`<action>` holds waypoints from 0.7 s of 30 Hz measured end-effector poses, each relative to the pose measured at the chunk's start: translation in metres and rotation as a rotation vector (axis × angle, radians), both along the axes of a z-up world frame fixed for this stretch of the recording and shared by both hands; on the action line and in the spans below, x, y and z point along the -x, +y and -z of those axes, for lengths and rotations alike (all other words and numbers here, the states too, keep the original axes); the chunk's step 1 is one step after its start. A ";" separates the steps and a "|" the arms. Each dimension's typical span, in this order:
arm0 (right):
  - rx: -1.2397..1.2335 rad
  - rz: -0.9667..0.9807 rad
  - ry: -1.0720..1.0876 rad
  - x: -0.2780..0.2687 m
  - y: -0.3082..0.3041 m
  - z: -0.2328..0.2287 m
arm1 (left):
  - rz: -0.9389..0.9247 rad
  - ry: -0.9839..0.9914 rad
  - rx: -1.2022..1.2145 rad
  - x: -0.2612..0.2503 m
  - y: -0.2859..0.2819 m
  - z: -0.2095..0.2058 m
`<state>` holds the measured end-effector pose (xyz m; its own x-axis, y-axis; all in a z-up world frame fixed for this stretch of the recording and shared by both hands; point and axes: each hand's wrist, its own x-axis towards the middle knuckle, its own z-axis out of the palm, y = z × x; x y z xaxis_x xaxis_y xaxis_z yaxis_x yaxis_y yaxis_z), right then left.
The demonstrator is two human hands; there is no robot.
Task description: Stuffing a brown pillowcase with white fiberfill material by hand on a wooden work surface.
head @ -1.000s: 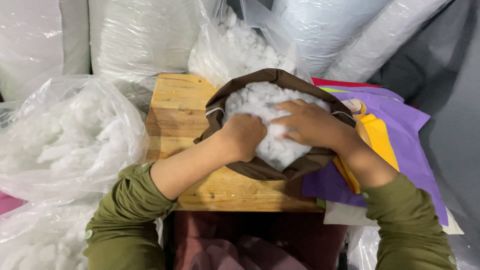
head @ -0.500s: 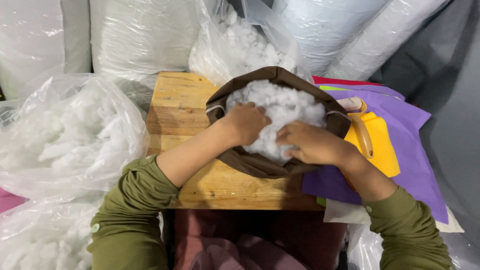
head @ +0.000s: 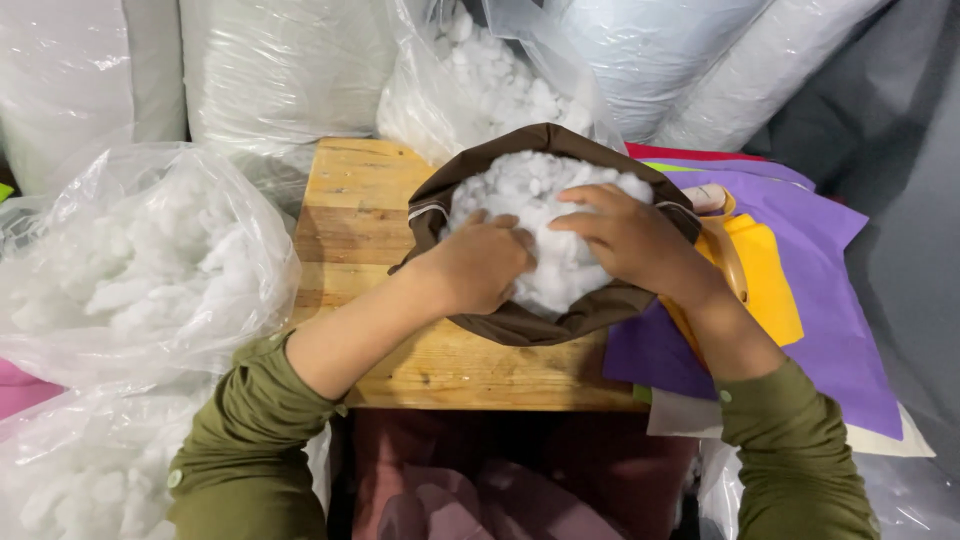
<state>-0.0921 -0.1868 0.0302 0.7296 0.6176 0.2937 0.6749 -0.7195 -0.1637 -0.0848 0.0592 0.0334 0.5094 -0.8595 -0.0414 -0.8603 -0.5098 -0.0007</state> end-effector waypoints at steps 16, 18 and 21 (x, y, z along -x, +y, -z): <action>0.192 0.219 0.313 0.040 -0.017 -0.034 | -0.057 0.113 0.152 -0.032 0.003 0.021; -0.012 0.223 -0.010 0.030 -0.025 -0.035 | -0.113 0.144 0.181 -0.014 0.017 -0.029; -0.001 0.207 -0.060 0.008 -0.023 -0.028 | -0.105 0.071 0.362 -0.016 0.024 -0.064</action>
<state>-0.1000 -0.2094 0.0587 0.8220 0.4561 0.3411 0.5213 -0.8437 -0.1280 -0.0688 0.0831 0.0969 0.6019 -0.7684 0.2174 -0.7951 -0.5512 0.2530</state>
